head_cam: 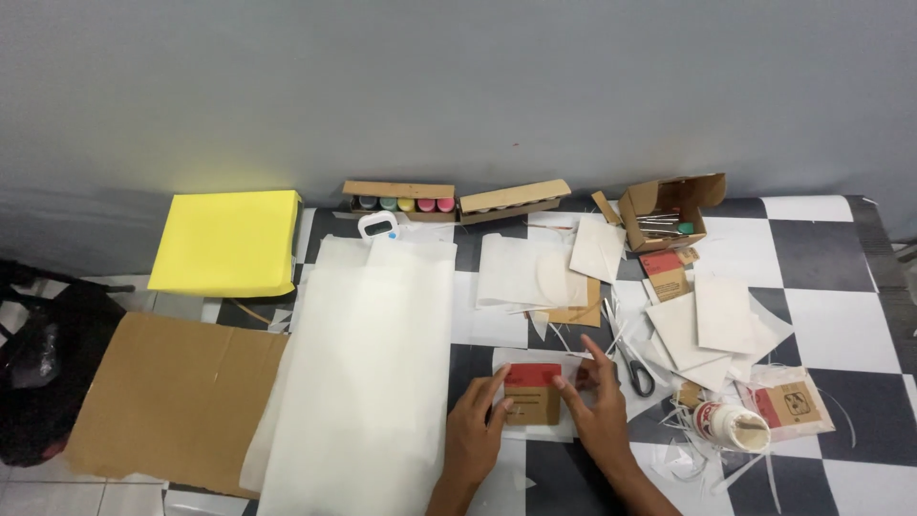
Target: Cutting translucent paper sheets with scissors and gluing them onto small cards.
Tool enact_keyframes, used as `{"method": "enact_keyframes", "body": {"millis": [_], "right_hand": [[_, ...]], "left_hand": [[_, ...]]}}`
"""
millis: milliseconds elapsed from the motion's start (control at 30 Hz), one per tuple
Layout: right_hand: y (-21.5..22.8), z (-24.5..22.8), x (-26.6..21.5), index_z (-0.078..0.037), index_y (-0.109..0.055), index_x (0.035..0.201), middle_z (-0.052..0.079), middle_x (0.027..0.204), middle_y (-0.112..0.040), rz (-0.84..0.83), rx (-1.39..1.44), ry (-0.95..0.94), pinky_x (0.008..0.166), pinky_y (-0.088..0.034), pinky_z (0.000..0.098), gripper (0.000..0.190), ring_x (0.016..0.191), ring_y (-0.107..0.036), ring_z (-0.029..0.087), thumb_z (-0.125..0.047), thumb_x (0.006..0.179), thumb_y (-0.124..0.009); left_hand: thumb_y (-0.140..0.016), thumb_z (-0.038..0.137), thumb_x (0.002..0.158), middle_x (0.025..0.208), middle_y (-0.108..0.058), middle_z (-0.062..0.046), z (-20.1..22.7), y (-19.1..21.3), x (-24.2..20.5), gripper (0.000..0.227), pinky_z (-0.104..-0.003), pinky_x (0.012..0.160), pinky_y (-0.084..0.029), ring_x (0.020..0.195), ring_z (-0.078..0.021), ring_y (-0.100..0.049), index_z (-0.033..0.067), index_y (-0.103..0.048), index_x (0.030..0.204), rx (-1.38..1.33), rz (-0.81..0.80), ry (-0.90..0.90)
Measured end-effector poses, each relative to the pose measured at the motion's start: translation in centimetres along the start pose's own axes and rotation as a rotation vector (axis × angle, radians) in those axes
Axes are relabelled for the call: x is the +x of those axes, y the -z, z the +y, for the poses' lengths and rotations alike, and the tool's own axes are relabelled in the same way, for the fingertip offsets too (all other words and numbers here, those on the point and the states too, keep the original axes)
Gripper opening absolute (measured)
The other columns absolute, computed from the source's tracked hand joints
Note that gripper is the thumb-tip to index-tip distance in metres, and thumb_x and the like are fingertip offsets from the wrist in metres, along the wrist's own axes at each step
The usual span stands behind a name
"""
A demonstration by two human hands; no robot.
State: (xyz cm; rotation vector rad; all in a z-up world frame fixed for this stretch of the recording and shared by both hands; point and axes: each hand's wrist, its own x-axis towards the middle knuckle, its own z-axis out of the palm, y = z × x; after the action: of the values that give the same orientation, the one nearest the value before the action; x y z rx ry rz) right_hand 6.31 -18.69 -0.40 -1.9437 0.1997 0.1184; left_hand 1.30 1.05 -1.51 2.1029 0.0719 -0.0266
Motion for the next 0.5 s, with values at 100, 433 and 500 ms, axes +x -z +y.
{"method": "enact_keyframes", "body": {"millis": [100,433,500], "right_hand": [[-0.2,0.9,0.1,-0.023,-0.048,0.155,0.002,0.079,-0.045,-0.017,-0.084,0.005,0.067,-0.042,0.0259,0.071,0.073,-0.047,0.014,-0.034,0.089,-0.071],[-0.5,1.7,0.1,-0.016,-0.047,0.153,-0.001,0.071,-0.038,-0.003,-0.154,0.164,0.053,-0.036,0.0263,0.068,0.062,-0.04,0.01,-0.031,0.091,-0.071],[-0.6,1.4,0.2,-0.016,-0.047,0.153,0.0,0.07,-0.042,0.008,-0.218,0.16,0.054,-0.037,0.0273,0.069,0.06,-0.042,0.012,-0.032,0.091,-0.072]], "left_hand": [[-0.052,0.031,0.104,0.128,-0.062,-0.001,-0.2,-0.4,-0.1,0.049,-0.037,0.082,-0.055,0.1,-0.0205,-0.062,0.0278,-0.047,0.153,0.107,-0.019,0.022],[-0.068,0.013,0.098,0.116,-0.063,-0.009,-0.2,-1.2,-0.2,0.047,-0.036,0.081,-0.058,0.101,-0.0237,-0.061,0.0092,-0.057,0.144,0.214,0.276,-0.27],[-0.069,0.013,0.099,0.113,-0.063,-0.011,0.0,-1.1,-0.1,0.043,-0.039,0.084,-0.057,0.102,-0.0273,-0.059,0.006,-0.061,0.14,0.251,0.318,-0.309]]}}
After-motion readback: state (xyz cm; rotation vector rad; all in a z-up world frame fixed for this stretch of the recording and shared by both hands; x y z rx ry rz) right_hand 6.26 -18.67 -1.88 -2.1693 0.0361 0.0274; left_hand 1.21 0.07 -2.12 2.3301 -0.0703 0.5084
